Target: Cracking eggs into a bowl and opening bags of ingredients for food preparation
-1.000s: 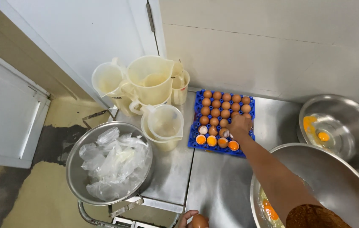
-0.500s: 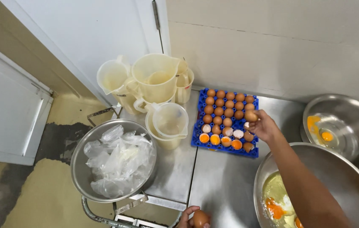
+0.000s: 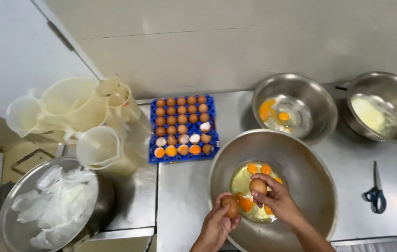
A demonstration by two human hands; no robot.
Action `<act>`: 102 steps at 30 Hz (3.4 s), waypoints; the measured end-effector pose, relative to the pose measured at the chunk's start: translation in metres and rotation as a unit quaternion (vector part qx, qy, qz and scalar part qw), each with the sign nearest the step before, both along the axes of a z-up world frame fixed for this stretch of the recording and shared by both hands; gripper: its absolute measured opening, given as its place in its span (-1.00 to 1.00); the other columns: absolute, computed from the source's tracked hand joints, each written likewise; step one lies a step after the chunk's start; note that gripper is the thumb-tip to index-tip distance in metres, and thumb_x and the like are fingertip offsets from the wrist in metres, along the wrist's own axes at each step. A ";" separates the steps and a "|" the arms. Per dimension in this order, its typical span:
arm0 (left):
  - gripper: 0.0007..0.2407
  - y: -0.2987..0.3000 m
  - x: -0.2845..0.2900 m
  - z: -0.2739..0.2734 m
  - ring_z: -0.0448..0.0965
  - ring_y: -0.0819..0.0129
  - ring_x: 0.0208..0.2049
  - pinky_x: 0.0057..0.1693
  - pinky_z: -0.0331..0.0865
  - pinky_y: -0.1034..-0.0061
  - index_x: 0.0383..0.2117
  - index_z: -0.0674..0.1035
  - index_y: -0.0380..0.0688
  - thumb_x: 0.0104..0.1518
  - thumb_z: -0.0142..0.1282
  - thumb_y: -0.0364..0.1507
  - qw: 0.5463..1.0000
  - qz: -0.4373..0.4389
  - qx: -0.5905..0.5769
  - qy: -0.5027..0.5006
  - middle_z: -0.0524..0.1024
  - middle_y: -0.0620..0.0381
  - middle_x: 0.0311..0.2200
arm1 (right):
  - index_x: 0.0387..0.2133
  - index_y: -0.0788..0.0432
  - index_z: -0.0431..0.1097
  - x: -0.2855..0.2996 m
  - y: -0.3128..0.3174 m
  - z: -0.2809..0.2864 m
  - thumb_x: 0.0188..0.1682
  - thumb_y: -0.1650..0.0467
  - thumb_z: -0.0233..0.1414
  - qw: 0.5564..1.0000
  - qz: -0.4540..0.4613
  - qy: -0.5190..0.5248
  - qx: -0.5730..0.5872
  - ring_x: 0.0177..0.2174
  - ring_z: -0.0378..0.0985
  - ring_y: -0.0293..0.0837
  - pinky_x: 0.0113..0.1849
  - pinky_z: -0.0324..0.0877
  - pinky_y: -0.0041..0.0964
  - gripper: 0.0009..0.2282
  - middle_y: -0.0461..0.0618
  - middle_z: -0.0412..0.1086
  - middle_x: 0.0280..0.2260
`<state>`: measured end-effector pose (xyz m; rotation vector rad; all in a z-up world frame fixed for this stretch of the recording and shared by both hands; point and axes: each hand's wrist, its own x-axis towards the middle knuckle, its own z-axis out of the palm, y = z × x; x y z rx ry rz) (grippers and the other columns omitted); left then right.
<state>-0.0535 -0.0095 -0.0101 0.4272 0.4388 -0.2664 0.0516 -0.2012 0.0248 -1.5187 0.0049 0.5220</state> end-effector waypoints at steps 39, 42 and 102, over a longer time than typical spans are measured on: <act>-0.57 -0.089 0.099 -0.017 0.62 0.34 -0.46 -0.31 0.67 0.46 -0.05 0.62 -0.46 -0.12 0.46 -0.60 0.884 -0.066 0.439 -0.148 0.55 -0.15 -0.35 | 0.11 0.45 0.37 0.069 -0.092 -0.072 -0.18 0.63 0.12 0.985 0.164 -0.046 -0.023 -0.59 0.65 -0.05 -0.56 0.56 -0.34 -0.52 0.36 0.59 -0.43; -0.57 -0.093 0.087 -0.049 0.60 0.41 -0.40 -0.31 0.63 0.58 -0.03 0.66 -0.34 -0.12 0.47 -0.59 0.883 -0.091 0.436 -0.148 0.63 -0.07 -0.32 | 0.10 0.36 0.42 0.052 -0.084 -0.103 -0.18 0.61 0.13 0.985 0.168 -0.026 -0.034 -0.61 0.64 -0.08 -0.57 0.57 -0.37 -0.52 0.32 0.59 -0.47; -0.53 0.059 -0.036 0.015 0.70 0.03 -0.13 0.19 0.58 0.25 0.14 0.35 -0.12 0.09 0.26 -0.50 0.953 0.222 0.203 0.043 0.49 -0.19 -0.08 | 0.27 0.04 0.26 0.197 0.227 -0.081 -0.21 0.25 0.11 0.923 0.089 -0.163 -0.338 0.08 0.46 -0.01 0.06 0.29 -0.21 -0.35 0.03 0.41 0.11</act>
